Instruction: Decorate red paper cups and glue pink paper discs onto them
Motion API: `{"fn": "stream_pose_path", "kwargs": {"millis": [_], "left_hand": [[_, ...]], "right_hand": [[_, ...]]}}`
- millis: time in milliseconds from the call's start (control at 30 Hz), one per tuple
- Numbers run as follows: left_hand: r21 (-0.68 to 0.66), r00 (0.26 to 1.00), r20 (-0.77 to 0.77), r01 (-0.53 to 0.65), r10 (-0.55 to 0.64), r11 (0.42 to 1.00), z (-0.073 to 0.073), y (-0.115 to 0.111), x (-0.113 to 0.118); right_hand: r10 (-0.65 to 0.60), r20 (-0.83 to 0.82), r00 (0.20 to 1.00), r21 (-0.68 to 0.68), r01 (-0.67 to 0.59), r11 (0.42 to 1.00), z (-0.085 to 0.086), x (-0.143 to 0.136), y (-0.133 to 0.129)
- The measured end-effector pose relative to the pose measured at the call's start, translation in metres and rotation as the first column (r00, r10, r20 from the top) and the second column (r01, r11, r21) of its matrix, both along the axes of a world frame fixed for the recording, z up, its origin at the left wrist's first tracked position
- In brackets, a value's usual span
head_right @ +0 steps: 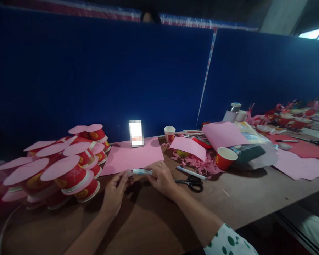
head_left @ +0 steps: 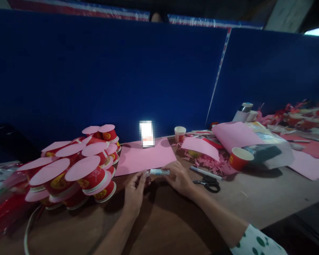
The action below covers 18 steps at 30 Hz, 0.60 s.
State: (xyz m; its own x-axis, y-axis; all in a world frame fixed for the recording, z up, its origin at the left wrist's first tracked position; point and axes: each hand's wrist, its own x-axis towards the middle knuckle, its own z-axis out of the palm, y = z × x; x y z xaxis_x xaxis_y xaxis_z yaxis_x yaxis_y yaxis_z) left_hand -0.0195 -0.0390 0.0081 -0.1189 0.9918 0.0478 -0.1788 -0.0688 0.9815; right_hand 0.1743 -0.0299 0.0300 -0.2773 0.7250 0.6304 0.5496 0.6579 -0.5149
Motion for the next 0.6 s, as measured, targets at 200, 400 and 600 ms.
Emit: {"fn": "stream_pose_path", "kwargs": {"millis": [200,400,600], "left_hand": [[-0.011,1.0,0.005,-0.02,0.02,1.0,0.0009,0.0004,0.0008],[0.007,1.0,-0.016,-0.003,0.003,1.0,0.0004,-0.0001,0.0005],[0.01,0.999,-0.038,0.015,-0.015,1.0,0.0013,-0.0008,-0.0001]], "right_hand": [[-0.004,0.022,1.0,-0.004,0.004,1.0,0.0018,-0.0001,-0.0006],[-0.001,0.01,1.0,0.004,0.001,1.0,0.0015,-0.0002,-0.0008],[0.023,0.016,1.0,-0.003,-0.023,1.0,0.0004,0.0002,-0.0005]]}}
